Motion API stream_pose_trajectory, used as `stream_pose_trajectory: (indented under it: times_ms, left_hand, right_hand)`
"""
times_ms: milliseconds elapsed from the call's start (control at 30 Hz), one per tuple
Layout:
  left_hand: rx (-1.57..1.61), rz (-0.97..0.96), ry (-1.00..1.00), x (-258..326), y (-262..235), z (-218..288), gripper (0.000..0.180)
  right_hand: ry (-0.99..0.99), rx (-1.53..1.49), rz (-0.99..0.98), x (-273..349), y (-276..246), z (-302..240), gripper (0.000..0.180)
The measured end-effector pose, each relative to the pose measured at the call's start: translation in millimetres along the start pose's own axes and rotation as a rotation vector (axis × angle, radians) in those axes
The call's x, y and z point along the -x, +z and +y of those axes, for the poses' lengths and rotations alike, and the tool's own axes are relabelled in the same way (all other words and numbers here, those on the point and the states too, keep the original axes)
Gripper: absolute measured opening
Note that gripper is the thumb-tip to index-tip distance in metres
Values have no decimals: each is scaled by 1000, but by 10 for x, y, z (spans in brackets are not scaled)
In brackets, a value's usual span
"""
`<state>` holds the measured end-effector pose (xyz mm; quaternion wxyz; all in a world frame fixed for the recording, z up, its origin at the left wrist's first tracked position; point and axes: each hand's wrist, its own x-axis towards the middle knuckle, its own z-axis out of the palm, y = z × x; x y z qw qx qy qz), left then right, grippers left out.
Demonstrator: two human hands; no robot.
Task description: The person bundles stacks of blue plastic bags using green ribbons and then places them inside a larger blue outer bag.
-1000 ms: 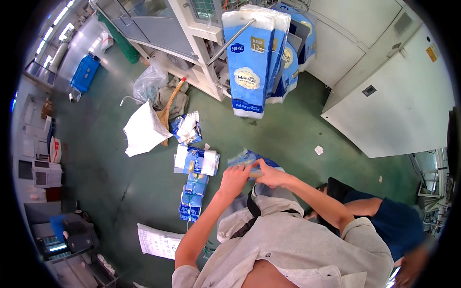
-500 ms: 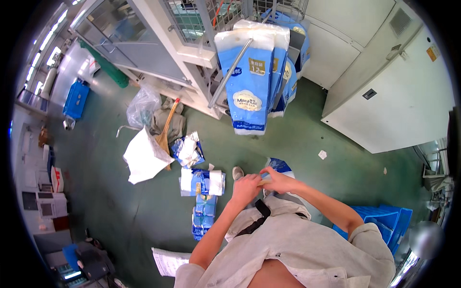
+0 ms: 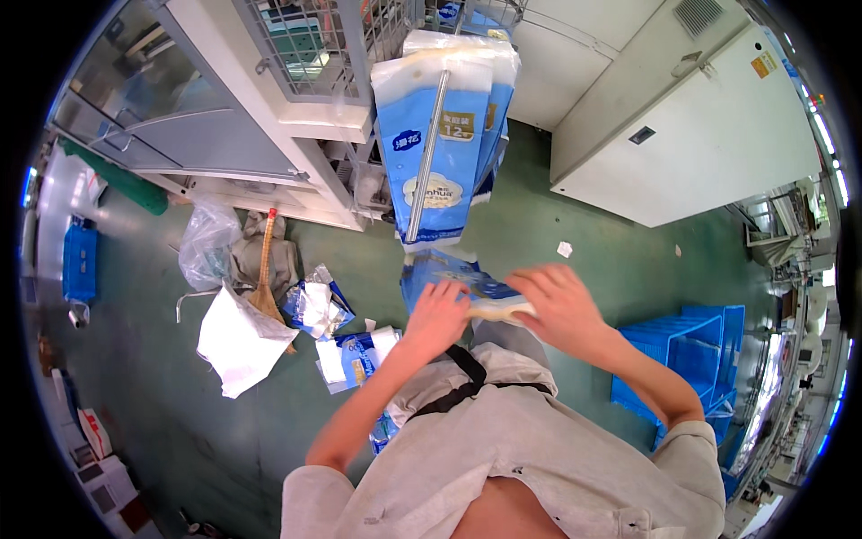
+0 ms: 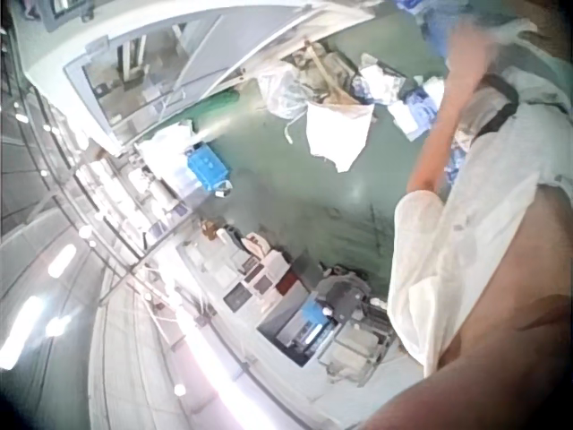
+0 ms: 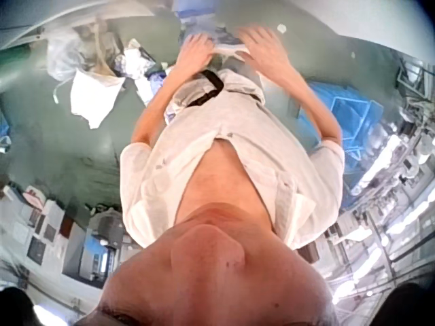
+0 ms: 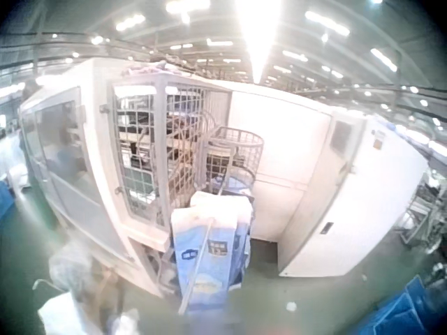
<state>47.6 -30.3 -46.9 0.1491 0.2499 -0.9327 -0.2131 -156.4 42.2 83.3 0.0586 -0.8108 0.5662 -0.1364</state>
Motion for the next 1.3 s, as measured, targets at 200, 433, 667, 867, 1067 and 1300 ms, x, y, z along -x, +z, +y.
stream_pose_trajectory:
  times_ms: [200, 433, 667, 867, 1067, 1300]
  left_hand:
    - [-20, -17, 24, 14, -404, -228, 17]
    - [-110, 6, 29, 143, -879, -397, 17]
    - [-118, -46, 61, -2, -1682, -408, 21]
    - [-28, 66, 81, -95, -1843, -657, 23]
    - [-15, 170, 177, -183, -1680, -880, 21]
    - [-53, 138, 237, -411, -1585, -877, 23]
  right_hand:
    - [157, -107, -218, -206, 904, -234, 43]
    - [448, -749, -364, -646, 705, -323, 36]
    - [553, -1126, -334, -943, 183, -399, 31]
    - [655, -1136, -316, -1062, -47, -365, 29]
    - [722, -1093, -341, -1148, 13, -319, 28]
    - [715, -1097, -287, -1068, 22, -168, 29]
